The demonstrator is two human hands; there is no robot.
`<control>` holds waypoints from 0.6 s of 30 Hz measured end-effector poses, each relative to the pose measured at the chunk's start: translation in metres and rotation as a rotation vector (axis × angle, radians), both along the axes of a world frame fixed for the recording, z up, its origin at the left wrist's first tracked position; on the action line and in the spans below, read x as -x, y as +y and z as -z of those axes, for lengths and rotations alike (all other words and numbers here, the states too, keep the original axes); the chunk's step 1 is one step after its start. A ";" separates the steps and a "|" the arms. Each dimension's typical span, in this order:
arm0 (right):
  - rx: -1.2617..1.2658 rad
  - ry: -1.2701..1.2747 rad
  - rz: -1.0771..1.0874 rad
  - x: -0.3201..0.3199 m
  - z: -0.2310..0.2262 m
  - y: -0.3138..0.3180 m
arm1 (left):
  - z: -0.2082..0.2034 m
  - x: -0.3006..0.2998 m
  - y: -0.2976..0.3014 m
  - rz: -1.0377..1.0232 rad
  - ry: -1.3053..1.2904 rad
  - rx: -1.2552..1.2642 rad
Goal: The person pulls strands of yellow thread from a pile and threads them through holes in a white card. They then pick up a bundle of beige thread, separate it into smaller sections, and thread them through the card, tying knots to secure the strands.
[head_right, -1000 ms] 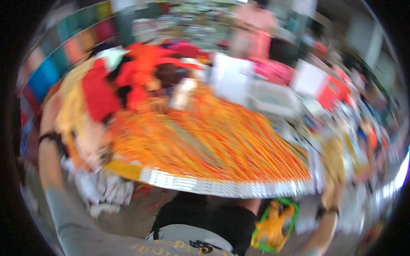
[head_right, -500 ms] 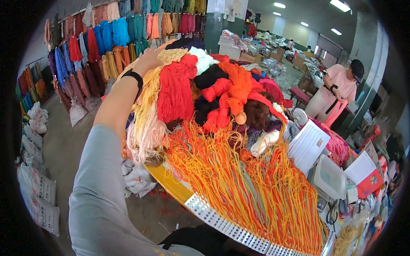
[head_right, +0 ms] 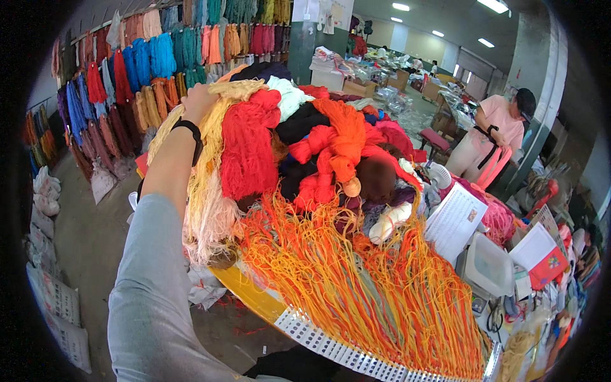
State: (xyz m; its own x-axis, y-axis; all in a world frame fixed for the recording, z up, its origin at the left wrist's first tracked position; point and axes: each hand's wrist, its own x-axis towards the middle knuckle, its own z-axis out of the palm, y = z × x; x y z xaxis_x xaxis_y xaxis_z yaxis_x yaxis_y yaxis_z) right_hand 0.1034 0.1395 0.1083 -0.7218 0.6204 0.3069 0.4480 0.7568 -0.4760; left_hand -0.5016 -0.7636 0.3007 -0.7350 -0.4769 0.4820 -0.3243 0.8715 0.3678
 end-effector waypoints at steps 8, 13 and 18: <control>0.044 -0.113 0.070 -0.039 0.017 0.001 | -0.004 -0.024 -0.006 0.273 -0.029 0.512; 0.075 -0.177 0.130 -0.068 0.032 -0.002 | -0.018 -0.037 -0.017 0.140 0.360 0.087; 0.114 -0.264 0.153 -0.084 0.051 0.000 | -0.063 -0.061 -0.056 0.434 0.682 -0.312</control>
